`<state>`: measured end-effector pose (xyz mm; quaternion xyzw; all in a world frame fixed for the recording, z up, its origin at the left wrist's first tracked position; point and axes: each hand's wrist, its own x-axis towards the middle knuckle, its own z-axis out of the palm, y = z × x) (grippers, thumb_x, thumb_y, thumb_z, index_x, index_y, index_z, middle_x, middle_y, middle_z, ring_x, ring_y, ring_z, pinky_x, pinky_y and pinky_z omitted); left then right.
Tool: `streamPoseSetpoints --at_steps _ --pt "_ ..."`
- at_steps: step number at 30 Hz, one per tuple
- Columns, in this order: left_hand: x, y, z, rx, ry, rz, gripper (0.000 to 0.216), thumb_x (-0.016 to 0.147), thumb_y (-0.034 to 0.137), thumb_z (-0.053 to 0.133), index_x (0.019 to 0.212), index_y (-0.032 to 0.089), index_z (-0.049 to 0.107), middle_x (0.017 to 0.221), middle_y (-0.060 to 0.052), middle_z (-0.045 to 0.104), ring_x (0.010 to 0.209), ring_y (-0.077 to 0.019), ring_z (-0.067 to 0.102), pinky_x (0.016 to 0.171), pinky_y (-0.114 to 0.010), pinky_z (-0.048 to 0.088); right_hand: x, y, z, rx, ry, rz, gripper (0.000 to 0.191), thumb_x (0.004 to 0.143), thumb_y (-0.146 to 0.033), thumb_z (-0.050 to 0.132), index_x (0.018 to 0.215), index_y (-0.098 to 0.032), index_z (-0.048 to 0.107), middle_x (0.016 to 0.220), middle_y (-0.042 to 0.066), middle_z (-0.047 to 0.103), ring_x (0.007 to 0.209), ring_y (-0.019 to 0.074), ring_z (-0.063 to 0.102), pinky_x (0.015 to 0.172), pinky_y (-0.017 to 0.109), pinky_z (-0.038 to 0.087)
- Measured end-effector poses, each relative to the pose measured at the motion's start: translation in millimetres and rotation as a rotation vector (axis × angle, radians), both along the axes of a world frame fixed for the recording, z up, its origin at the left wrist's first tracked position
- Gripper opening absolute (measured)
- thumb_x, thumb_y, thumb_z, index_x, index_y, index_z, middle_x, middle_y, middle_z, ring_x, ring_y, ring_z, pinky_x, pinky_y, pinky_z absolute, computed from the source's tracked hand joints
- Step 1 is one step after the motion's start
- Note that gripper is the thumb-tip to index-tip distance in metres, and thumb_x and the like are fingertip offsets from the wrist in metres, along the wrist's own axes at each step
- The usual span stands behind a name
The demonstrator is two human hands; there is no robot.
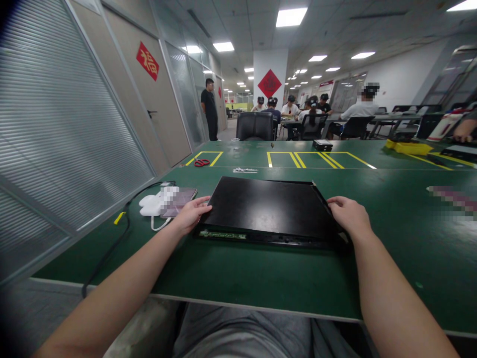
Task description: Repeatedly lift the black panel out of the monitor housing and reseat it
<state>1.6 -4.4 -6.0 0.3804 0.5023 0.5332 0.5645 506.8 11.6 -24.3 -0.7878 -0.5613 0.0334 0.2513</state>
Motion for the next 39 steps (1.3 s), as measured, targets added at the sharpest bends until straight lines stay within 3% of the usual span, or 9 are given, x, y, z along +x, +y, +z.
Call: streamPoseSetpoints --at_steps 5,12,17,21,26,32,39 --pt "-4.7 3.6 -4.7 -0.008 0.02 -0.021 0.061 0.07 0.005 0.085 0.128 0.01 0.067 0.075 -0.002 0.073 0.067 -0.0146 0.071 0.066 -0.024 0.055 -10.8 -4.4 7.9 -0.101 0.039 0.005 0.037 0.082 -0.031 0.054 0.107 -0.027 0.081 0.11 0.006 0.079 0.097 0.0279 0.07 0.078 0.037 0.052" --pt "-4.6 5.3 -7.1 0.021 0.036 -0.033 0.053 0.065 0.012 0.089 0.116 0.014 0.074 0.092 -0.008 0.08 0.08 -0.02 0.075 0.072 -0.028 0.058 -12.8 -2.1 6.1 -0.139 0.051 0.062 0.036 0.08 -0.028 0.057 0.106 -0.026 0.082 0.108 0.004 0.079 0.101 0.0273 0.071 0.086 0.036 0.052" --pt "-4.6 3.7 -2.4 0.117 0.079 -0.046 0.05 0.064 0.02 0.088 0.112 0.015 0.077 0.116 -0.012 0.078 0.108 -0.0264 0.073 0.095 -0.037 0.057 -17.7 -0.6 4.6 -0.131 0.059 0.074 0.038 0.077 -0.027 0.058 0.107 -0.025 0.081 0.107 0.006 0.079 0.099 0.0267 0.072 0.082 0.034 0.053" --pt "-9.0 3.6 -0.8 0.2 0.312 -0.021 0.047 0.066 0.028 0.086 0.111 0.017 0.079 0.13 -0.014 0.073 0.129 -0.0335 0.063 0.113 -0.046 0.046 -23.1 -1.0 3.4 -0.113 0.058 0.059 0.04 0.074 -0.026 0.058 0.108 -0.025 0.081 0.106 0.006 0.079 0.098 0.0263 0.071 0.082 0.034 0.054" --pt "-13.1 6.9 -7.8 0.26 0.668 0.04 0.041 0.07 0.03 0.081 0.109 0.018 0.081 0.151 -0.016 0.057 0.143 -0.0348 0.05 0.119 -0.044 0.038 -25.9 -1.8 4.8 -0.127 0.071 0.072 0.037 0.071 -0.024 0.06 0.102 -0.026 0.081 0.107 0.006 0.079 0.101 0.0268 0.071 0.086 0.035 0.053" --pt "-13.0 11.9 -16.5 0.195 0.894 -0.003 0.04 0.075 0.028 0.076 0.113 0.018 0.079 0.149 -0.016 0.056 0.141 -0.035 0.051 0.12 -0.045 0.037 -20.8 0.1 4.7 -0.108 0.138 0.082 0.032 0.072 -0.023 0.06 0.096 -0.026 0.081 0.106 0.006 0.078 0.098 0.0259 0.07 0.084 0.034 0.053" --pt "-12.0 6.7 -7.2 0.359 1.039 -0.005 0.051 0.081 0.024 0.07 0.132 0.021 0.068 0.141 -0.014 0.057 0.14 -0.0312 0.049 0.117 -0.045 0.04 -23.2 -2.3 4.8 -0.102 0.122 0.07 0.031 0.074 -0.024 0.059 0.094 -0.026 0.082 0.105 0.007 0.078 0.098 0.0266 0.07 0.087 0.035 0.053"
